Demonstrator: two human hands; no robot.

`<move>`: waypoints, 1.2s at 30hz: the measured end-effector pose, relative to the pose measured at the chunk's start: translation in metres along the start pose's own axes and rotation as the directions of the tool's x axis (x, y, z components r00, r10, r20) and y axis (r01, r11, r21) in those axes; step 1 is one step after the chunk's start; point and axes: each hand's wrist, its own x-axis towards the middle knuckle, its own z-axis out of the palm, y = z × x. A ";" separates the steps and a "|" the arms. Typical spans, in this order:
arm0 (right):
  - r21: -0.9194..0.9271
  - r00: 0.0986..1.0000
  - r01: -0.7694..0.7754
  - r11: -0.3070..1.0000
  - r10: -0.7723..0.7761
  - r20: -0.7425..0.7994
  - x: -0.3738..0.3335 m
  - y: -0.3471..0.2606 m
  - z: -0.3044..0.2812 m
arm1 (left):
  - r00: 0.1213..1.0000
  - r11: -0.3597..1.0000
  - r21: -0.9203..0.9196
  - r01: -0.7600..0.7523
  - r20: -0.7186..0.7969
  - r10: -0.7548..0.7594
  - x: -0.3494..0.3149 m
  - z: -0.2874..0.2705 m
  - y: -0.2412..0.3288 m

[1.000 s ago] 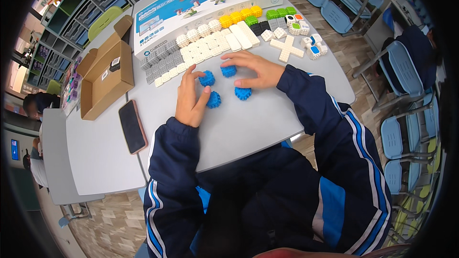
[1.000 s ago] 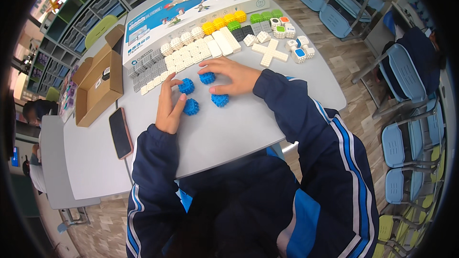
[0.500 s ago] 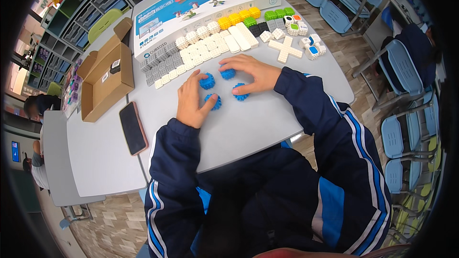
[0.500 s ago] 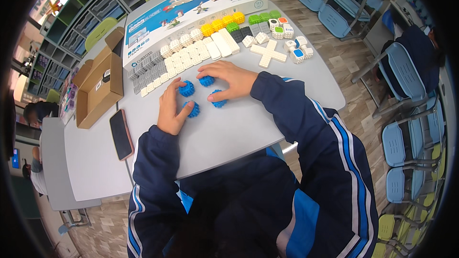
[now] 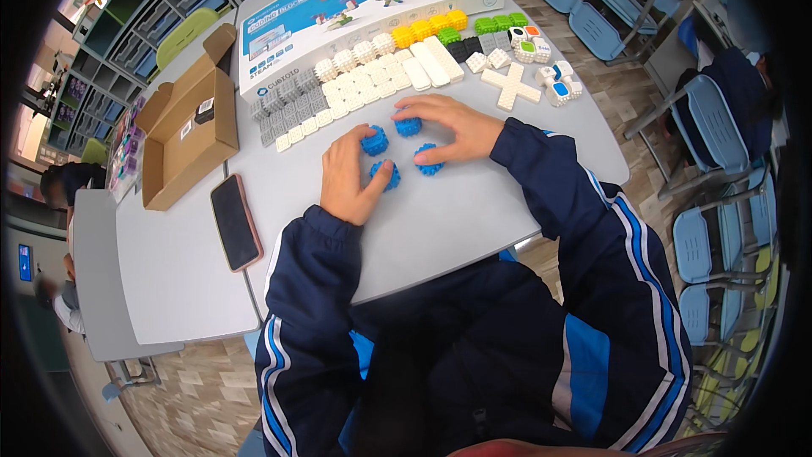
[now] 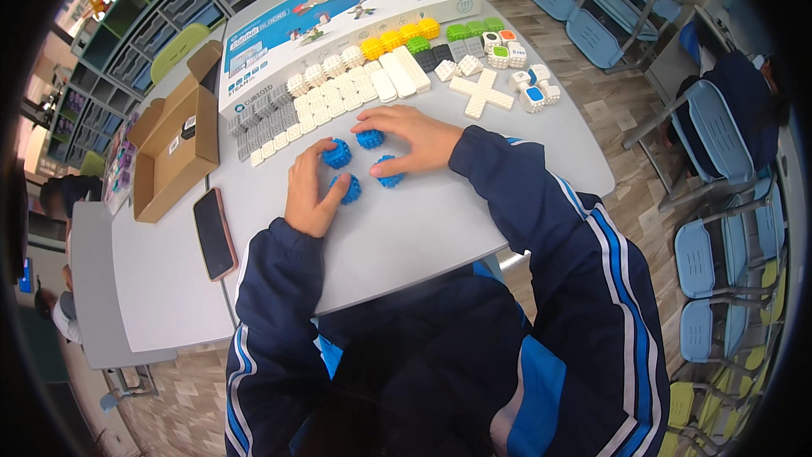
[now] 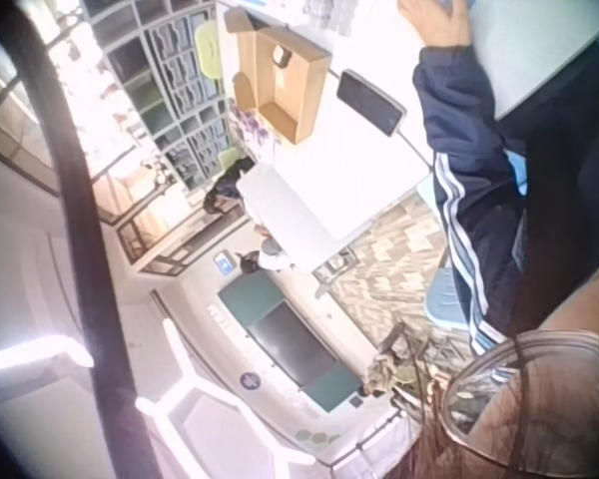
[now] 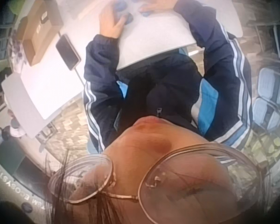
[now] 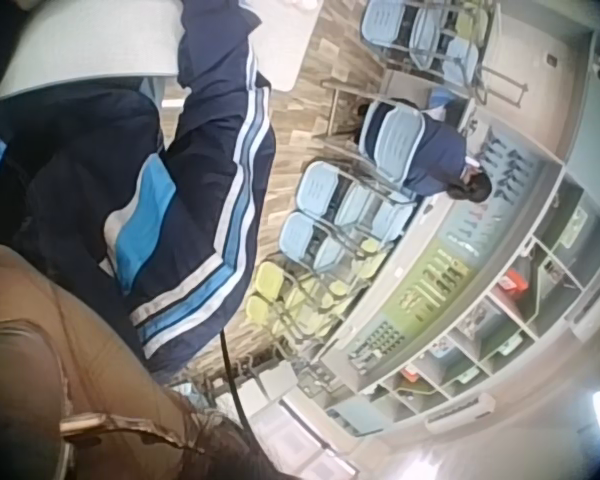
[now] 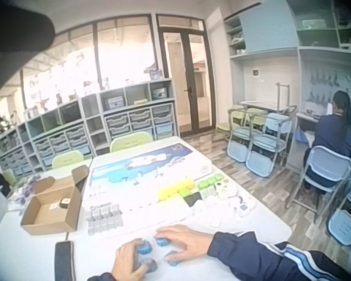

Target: The person assembles small interlocking plastic blocks into four identical small structures. They pick up blue, white, and green blocks from a tray, connect them by hand, and place the finished units on the table.

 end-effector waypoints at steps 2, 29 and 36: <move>0.025 1.000 -0.001 1.000 0.001 -0.017 0.000 0.000 -0.001 | 1.000 1.000 0.007 -0.006 -0.013 0.006 0.001 0.001 0.000; 0.194 0.964 -0.104 0.976 0.147 -0.220 0.008 0.007 0.003 | 0.957 0.953 -0.299 0.053 -0.257 -0.134 0.009 0.006 -0.014; 0.211 0.985 -0.142 0.967 0.159 -0.069 0.000 -0.011 -0.037 | 0.960 0.972 0.061 -0.229 -0.151 0.236 -0.004 -0.017 0.001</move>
